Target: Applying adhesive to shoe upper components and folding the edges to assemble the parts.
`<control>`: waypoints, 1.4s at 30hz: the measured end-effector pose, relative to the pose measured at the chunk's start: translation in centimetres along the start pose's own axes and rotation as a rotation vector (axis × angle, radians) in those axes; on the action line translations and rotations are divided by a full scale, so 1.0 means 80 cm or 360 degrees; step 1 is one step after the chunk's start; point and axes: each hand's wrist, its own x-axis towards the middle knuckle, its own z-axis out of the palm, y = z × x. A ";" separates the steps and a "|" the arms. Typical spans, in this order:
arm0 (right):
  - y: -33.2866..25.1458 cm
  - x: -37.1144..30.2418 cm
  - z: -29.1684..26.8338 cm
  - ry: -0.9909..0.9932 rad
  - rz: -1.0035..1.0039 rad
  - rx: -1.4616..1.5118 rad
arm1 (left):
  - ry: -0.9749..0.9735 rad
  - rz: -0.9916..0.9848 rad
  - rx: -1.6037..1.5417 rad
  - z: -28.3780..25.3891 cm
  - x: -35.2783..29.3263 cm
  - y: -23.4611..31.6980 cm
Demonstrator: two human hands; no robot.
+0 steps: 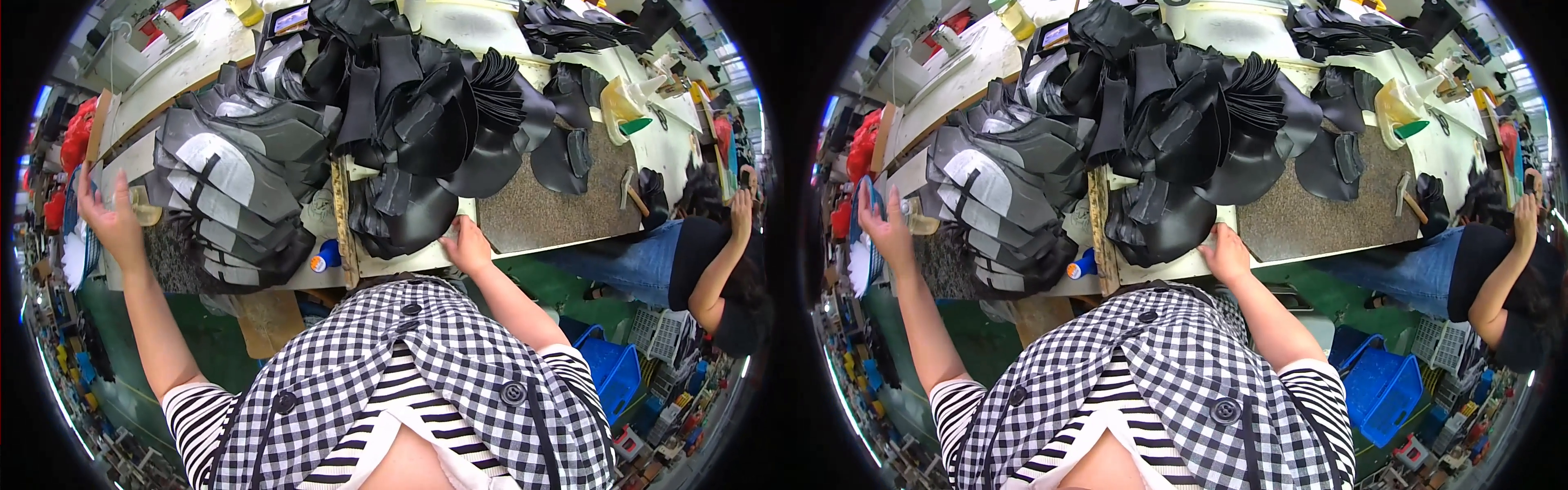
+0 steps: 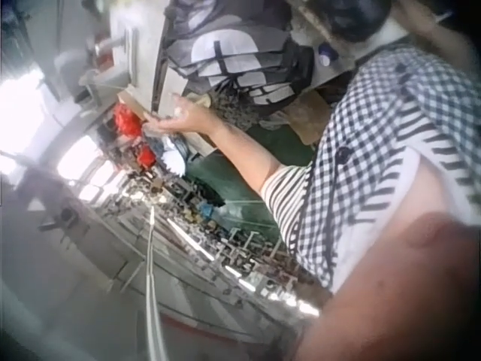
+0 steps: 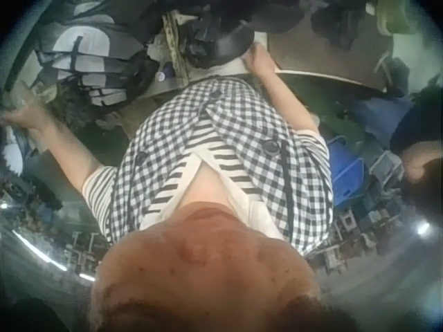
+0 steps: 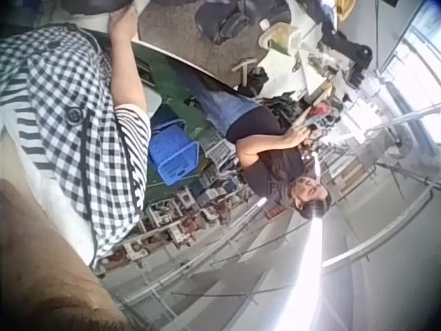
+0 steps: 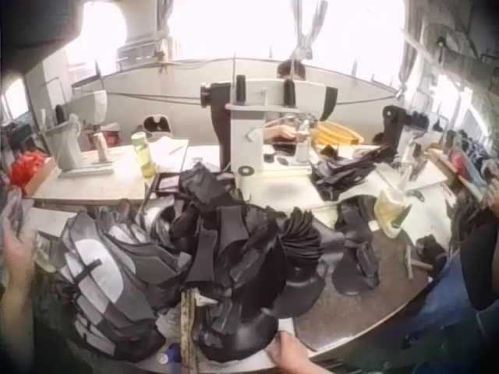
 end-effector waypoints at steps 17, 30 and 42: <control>0.230 -0.012 -0.183 -0.0459 0.0008 0.1112 | -0.1934 0.0436 -0.0063 0.243 -0.414 0.362; 0.326 0.023 -0.229 -0.0523 0.0566 0.1588 | -0.1390 0.0755 -0.0274 0.385 -0.234 0.496; 0.325 0.031 -0.234 -0.0666 0.0663 0.1728 | -0.1734 0.1210 -0.0091 0.441 -0.204 0.517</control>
